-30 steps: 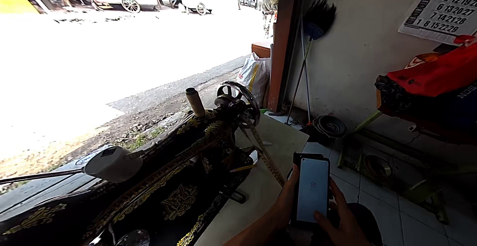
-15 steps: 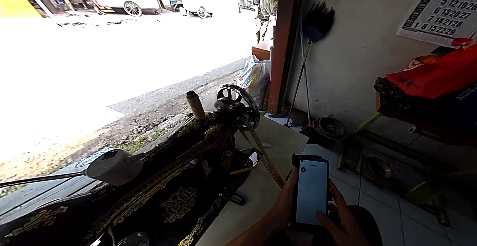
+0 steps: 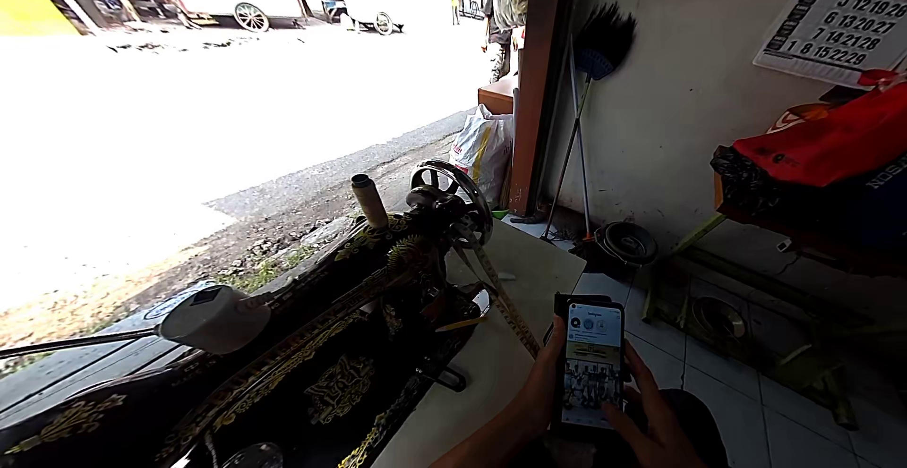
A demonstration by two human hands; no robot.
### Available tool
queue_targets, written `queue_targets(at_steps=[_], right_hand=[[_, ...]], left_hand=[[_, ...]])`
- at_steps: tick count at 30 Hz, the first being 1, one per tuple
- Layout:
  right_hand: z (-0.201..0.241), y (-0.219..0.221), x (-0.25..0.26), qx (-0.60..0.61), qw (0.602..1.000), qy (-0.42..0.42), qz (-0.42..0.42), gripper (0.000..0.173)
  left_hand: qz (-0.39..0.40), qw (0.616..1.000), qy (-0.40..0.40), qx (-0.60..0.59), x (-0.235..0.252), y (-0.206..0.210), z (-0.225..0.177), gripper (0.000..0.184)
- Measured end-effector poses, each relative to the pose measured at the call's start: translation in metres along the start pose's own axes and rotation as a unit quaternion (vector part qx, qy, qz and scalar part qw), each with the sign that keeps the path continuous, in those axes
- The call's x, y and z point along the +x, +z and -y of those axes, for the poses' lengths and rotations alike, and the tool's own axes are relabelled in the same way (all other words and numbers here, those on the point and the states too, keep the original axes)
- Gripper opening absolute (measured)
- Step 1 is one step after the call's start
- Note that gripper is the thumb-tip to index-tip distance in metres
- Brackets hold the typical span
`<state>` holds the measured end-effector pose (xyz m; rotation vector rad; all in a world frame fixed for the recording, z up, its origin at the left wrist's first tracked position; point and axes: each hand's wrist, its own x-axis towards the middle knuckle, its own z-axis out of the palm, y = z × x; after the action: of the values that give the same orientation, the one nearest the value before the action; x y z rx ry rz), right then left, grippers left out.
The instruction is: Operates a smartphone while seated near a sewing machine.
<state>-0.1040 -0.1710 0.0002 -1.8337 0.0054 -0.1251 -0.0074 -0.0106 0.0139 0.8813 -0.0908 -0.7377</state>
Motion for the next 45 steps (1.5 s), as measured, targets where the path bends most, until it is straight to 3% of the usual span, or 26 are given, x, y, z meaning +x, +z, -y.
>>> queue_targets(at_steps=[22, 45], right_hand=[[0.002, -0.0035, -0.0007, 0.01, 1.0, -0.009, 0.001, 0.071], [0.0005, -0.0048, -0.0018, 0.026, 0.999, -0.019, 0.004, 0.069]], left_hand=[[0.004, 1.0, 0.001, -0.003, 0.0, 0.0001, 0.0003, 0.066], [0.001, 1.0, 0.002, -0.011, -0.0001, 0.0005, 0.0003, 0.064]])
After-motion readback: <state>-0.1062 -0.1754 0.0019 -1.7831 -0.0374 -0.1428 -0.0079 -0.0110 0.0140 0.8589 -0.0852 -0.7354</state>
